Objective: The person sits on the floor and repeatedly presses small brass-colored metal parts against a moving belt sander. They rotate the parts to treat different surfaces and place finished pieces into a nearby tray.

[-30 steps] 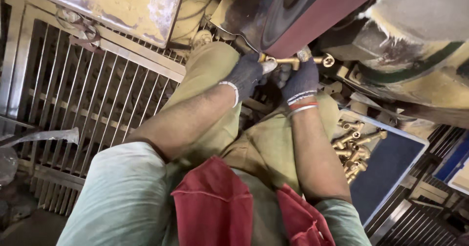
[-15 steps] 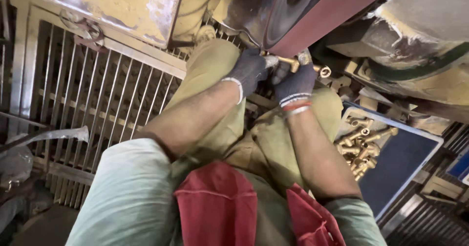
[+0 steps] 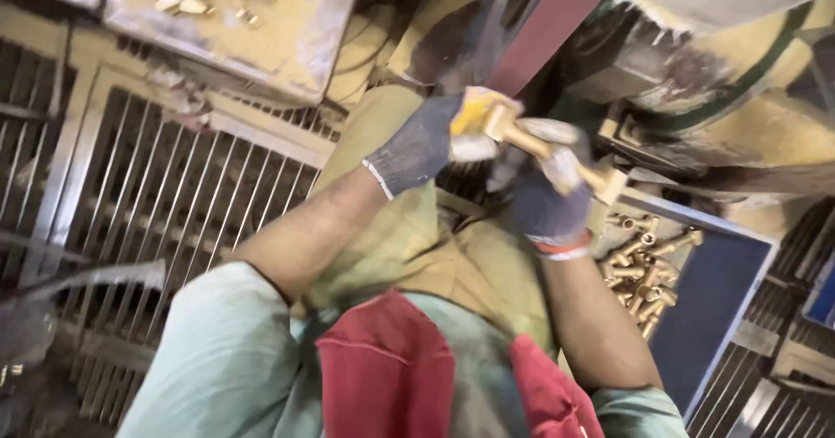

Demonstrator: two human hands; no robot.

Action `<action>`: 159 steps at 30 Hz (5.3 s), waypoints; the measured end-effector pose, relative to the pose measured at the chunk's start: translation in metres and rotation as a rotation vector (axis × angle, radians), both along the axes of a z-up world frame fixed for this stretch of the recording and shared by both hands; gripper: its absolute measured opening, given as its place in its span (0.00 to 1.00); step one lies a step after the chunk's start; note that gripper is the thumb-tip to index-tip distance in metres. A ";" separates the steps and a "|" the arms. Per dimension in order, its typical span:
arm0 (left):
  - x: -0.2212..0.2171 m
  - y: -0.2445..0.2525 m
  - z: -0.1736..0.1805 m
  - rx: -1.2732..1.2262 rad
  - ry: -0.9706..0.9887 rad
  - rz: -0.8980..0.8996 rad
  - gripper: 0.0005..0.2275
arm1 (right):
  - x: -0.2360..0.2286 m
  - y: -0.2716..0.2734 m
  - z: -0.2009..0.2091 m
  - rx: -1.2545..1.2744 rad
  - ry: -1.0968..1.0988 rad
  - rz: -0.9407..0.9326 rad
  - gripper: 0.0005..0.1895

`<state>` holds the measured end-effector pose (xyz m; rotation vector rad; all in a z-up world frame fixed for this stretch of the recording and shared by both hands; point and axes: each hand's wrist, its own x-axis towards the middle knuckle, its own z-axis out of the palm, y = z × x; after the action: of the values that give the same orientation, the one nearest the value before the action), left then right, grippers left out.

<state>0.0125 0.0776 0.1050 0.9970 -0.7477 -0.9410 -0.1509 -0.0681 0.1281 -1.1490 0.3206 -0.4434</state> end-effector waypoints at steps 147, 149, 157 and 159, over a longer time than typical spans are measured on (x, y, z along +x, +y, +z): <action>-0.014 -0.075 -0.091 0.589 0.631 0.235 0.04 | 0.065 -0.057 -0.116 0.798 0.506 -0.307 0.20; -0.017 -0.076 -0.102 0.572 0.694 0.246 0.05 | 0.060 -0.051 -0.118 0.855 0.238 -0.149 0.19; -0.028 -0.077 -0.133 0.495 0.672 0.315 0.07 | 0.060 -0.032 -0.112 0.864 0.340 -0.320 0.25; -0.015 -0.076 -0.109 0.353 0.765 0.312 0.08 | 0.065 -0.031 -0.094 0.850 0.291 -0.285 0.24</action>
<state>-0.0020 0.0016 -0.0042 0.9168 0.2163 -1.0889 -0.0857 -0.0992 0.0338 -0.3272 0.8412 -0.3289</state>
